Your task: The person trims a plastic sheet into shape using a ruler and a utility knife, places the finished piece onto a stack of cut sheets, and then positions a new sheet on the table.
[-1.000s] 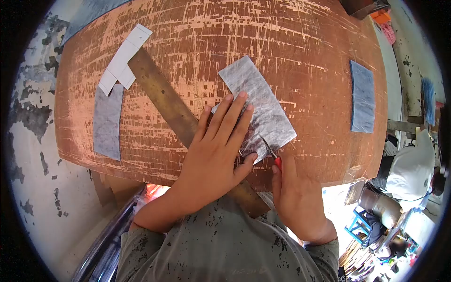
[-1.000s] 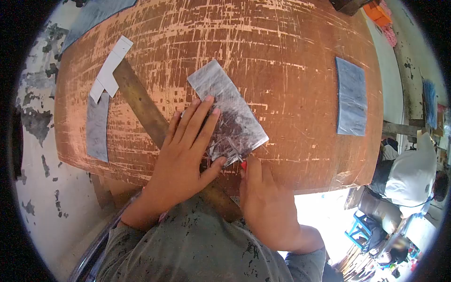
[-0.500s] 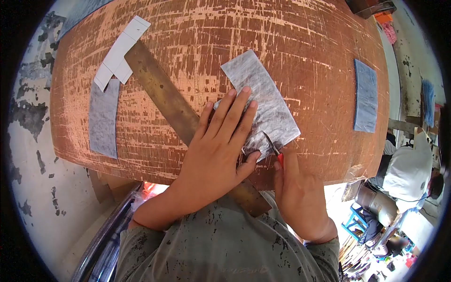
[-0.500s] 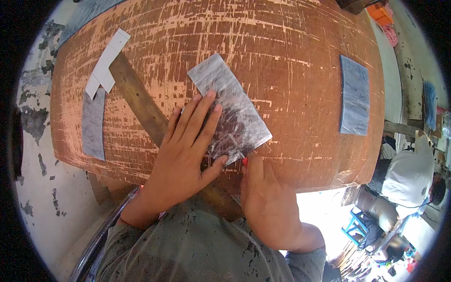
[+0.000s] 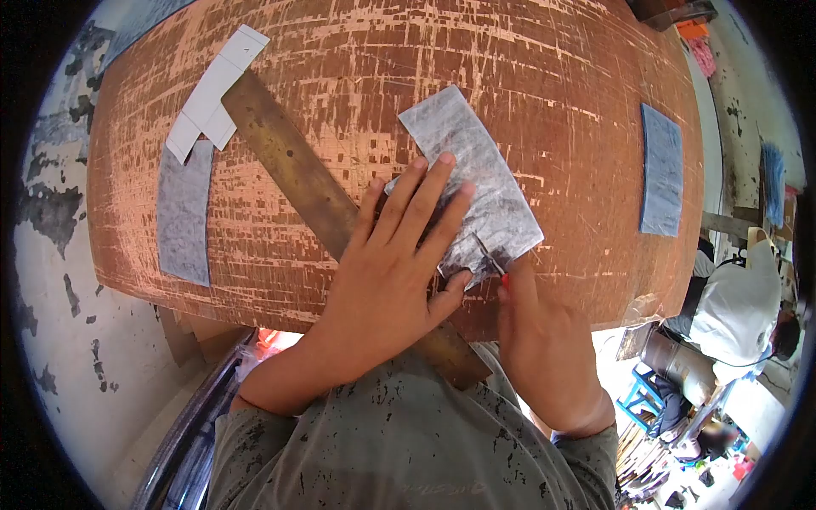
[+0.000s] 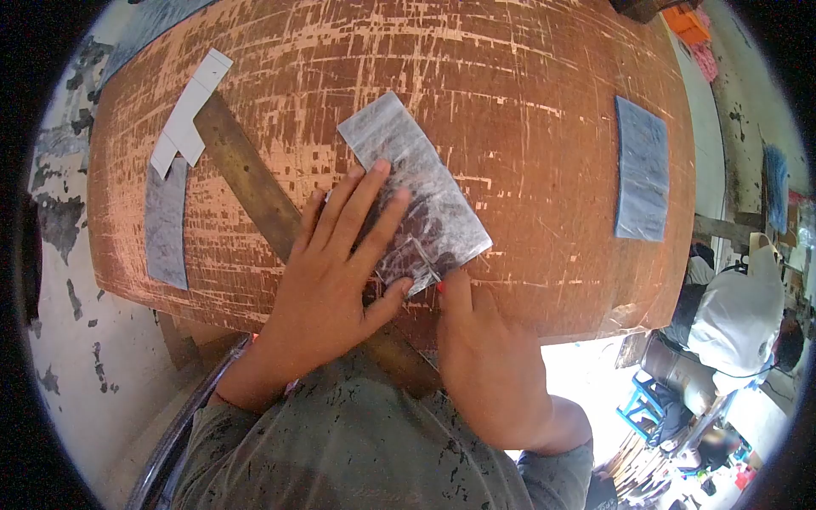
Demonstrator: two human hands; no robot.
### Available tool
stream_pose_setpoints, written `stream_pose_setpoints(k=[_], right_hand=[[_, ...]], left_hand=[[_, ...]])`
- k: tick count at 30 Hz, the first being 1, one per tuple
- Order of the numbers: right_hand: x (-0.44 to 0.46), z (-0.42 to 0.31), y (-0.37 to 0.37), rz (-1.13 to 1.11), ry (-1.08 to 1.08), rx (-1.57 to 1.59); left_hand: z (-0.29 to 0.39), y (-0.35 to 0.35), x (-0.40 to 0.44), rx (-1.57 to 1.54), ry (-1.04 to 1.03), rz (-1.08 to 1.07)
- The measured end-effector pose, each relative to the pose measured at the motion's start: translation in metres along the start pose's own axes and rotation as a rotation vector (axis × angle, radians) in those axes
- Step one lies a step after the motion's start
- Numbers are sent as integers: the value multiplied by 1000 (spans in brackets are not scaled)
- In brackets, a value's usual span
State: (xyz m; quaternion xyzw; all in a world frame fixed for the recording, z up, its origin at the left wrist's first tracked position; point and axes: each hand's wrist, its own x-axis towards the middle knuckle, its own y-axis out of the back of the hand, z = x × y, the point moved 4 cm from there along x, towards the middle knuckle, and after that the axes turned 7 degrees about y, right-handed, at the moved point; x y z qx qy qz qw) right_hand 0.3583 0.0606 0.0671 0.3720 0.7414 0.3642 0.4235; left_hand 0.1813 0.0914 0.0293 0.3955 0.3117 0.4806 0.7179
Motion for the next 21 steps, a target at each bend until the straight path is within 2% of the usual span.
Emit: stream_pose_setpoints(k=[2, 11, 17, 21], right_hand=[[2, 2, -3, -35, 46, -39], [9, 2, 4, -196, -17, -26], [2, 6, 0, -81, 67, -13], [0, 6, -1, -94, 40, -47]], left_hand=[[1, -1, 0, 6, -2, 1], [7, -10, -4, 77, 78, 68], [6, -11, -4, 99, 79, 82], [6, -12, -4, 106, 78, 83]])
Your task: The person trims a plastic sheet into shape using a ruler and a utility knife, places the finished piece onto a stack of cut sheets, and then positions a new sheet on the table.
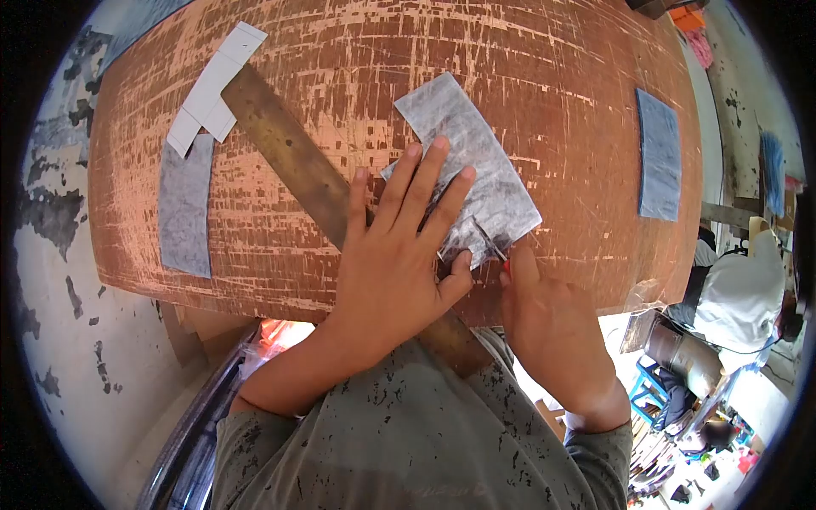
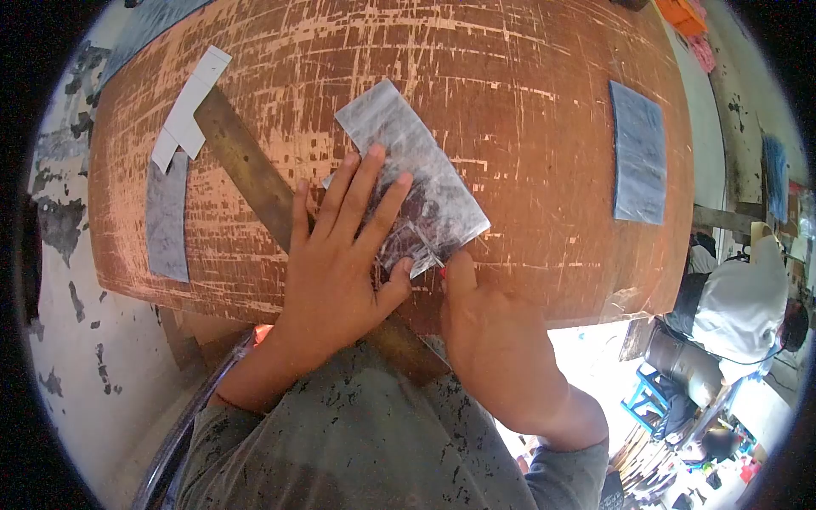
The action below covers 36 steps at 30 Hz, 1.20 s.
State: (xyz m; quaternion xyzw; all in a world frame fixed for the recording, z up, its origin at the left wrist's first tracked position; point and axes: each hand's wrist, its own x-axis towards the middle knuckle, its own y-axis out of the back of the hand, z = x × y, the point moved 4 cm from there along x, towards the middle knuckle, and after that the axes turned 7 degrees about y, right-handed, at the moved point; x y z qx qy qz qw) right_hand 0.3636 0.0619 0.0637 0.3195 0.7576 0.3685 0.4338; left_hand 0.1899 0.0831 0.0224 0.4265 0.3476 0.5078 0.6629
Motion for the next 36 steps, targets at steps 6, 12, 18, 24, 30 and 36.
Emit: stream_pose_setpoints(k=[6, 12, 18, 24, 30, 36], right_hand=[[-2, 0, -1, 17, 23, -12], [-15, 7, -8, -6, 9, 53], [-24, 11, -14, 48, -47, 91], [-35, 18, -14, 12, -80, 42], [-34, 12, 5, 10, -54, 78], [-3, 3, -2, 188, -21, 104]], left_hand=[[0, 0, 0, 0, 3, 0], [-1, -1, 0, -14, 1, 1], [-1, -1, 0, 2, -2, -3], [-4, -4, 0, -26, -23, 1], [-3, -2, 0, -25, -29, -5], [-2, -2, 0, -45, -20, -6]])
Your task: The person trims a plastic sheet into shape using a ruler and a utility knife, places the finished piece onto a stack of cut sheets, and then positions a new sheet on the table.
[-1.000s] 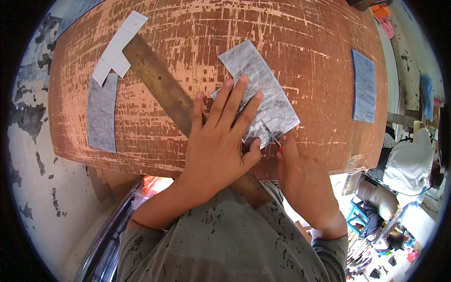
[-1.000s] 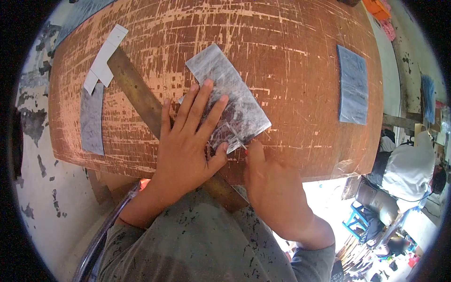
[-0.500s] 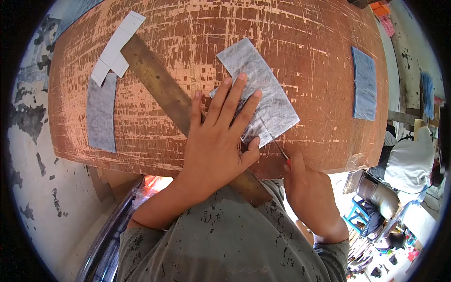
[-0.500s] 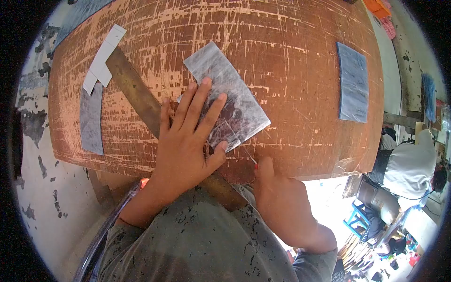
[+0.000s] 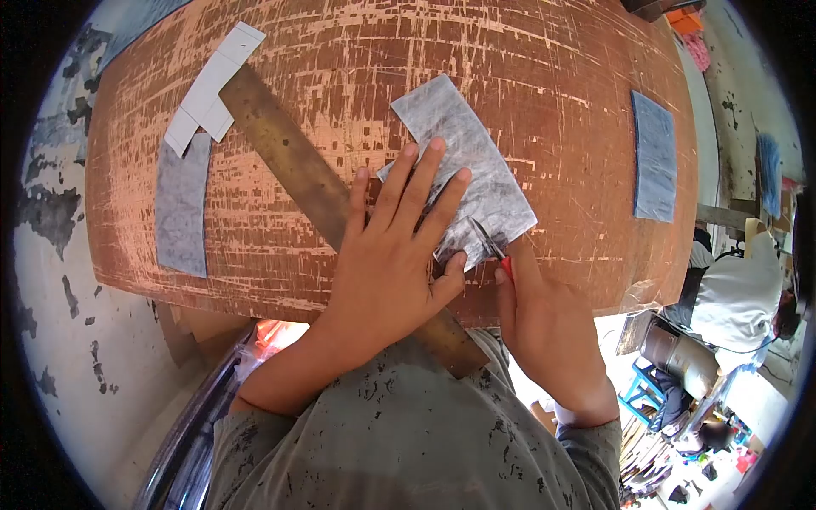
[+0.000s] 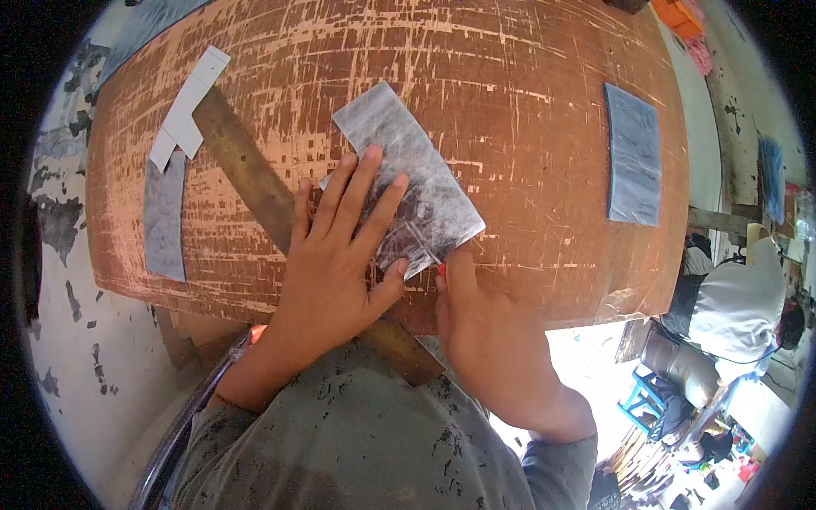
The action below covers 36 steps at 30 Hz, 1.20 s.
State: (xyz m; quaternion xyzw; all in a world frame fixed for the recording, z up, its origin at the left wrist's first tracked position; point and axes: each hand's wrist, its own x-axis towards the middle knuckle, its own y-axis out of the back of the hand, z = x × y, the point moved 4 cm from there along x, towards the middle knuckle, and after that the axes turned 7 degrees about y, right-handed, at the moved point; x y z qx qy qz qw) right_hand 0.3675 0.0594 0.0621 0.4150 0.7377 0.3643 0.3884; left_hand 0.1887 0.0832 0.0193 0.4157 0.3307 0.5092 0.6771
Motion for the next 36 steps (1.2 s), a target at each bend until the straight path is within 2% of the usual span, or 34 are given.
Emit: stream_pose_setpoints(k=[18, 24, 33, 36], right_hand=[[7, -3, 2, -127, -5, 12], [8, -3, 0, -22, 67, 15], [10, -6, -1, -186, -7, -111], [12, -5, 2, -174, 65, -87]], left_hand=[[-1, 0, 1, -1, -1, -20], [-2, -1, 1, -7, -1, -26], [-2, -1, 1, -44, 2, -15], [1, 0, 1, 18, 22, -6]])
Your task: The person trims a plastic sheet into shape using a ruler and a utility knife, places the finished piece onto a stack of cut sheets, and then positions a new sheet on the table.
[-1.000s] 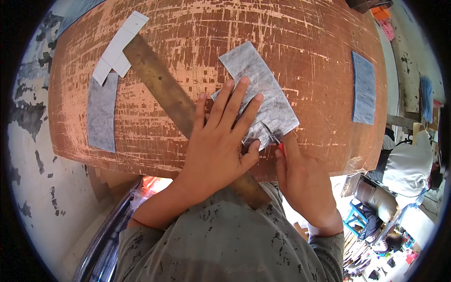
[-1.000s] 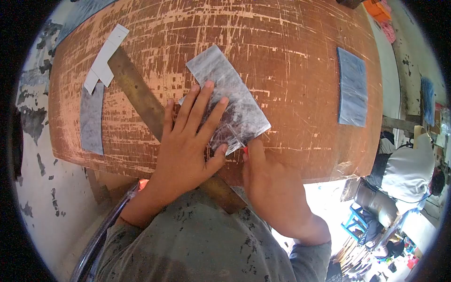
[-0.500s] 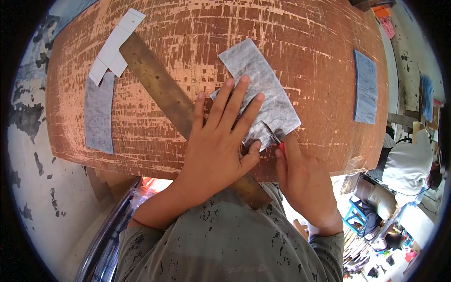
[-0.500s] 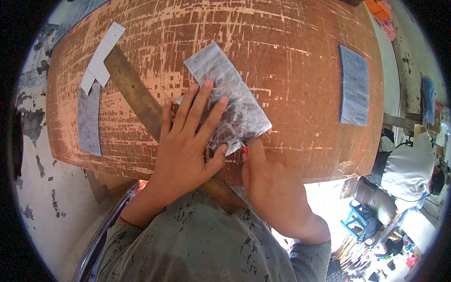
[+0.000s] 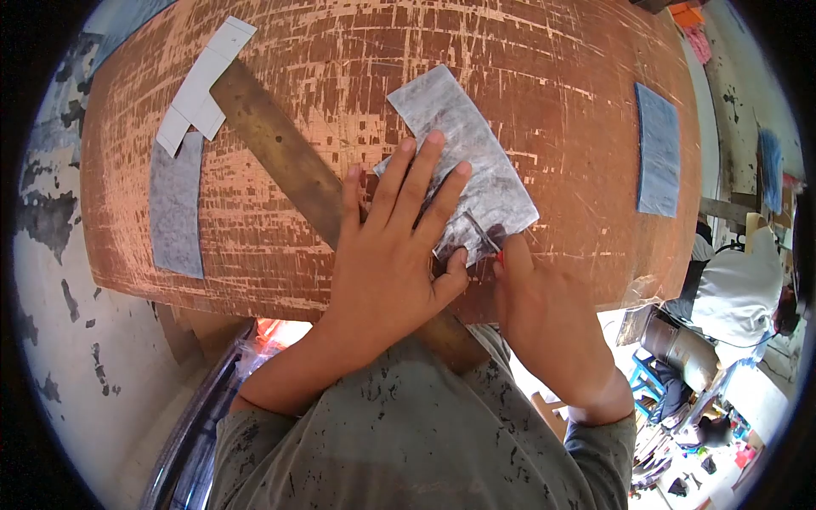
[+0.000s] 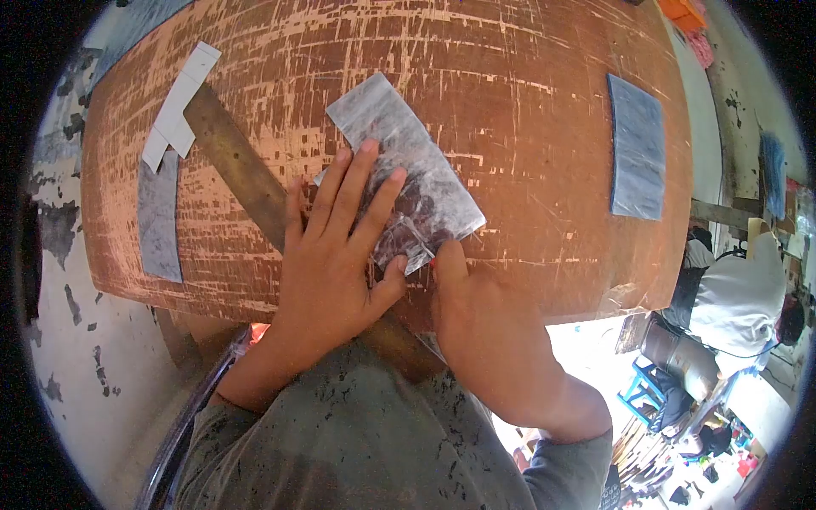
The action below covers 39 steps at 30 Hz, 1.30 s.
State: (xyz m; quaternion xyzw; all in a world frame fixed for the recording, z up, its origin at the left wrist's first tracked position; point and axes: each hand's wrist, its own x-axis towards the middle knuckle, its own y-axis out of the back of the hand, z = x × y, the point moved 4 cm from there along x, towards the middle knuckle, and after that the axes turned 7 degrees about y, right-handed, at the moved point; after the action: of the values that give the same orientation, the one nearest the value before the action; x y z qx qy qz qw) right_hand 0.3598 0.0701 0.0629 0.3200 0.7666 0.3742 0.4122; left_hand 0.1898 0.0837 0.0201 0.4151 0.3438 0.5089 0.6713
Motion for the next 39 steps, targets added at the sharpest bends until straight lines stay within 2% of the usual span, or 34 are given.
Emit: stream_pose_setpoints(k=[5, 12, 14, 17, 21, 27, 29, 32, 33, 39], right_hand=[[-5, 4, -4, -14, -37, 50], [-19, 7, -8, 33, 34, -16], [-25, 7, -5, -36, -24, 5], [-31, 11, -12, -17, -58, 7], [-34, 12, -9, -41, -35, -29], [-52, 18, 7, 61, -12, 48], [-53, 16, 9, 113, -67, 53], [-33, 14, -7, 165, -82, 68], [-25, 9, -9, 242, -62, 63], [-9, 0, -7, 235, -2, 55]], left_hand=[[0, 0, -1, 35, -1, 27], [0, -1, -2, 42, -14, 45], [-1, -2, -1, 37, -13, 53], [-2, -2, -2, 30, -18, 58], [-3, -2, -2, 25, -34, 65], [-2, -2, -3, 21, -43, 74], [-2, -2, -3, 17, -39, 87], [-1, -2, -4, 14, -43, 94], [-2, -2, -5, 12, -42, 95], [-3, -2, -5, 3, -46, 108]])
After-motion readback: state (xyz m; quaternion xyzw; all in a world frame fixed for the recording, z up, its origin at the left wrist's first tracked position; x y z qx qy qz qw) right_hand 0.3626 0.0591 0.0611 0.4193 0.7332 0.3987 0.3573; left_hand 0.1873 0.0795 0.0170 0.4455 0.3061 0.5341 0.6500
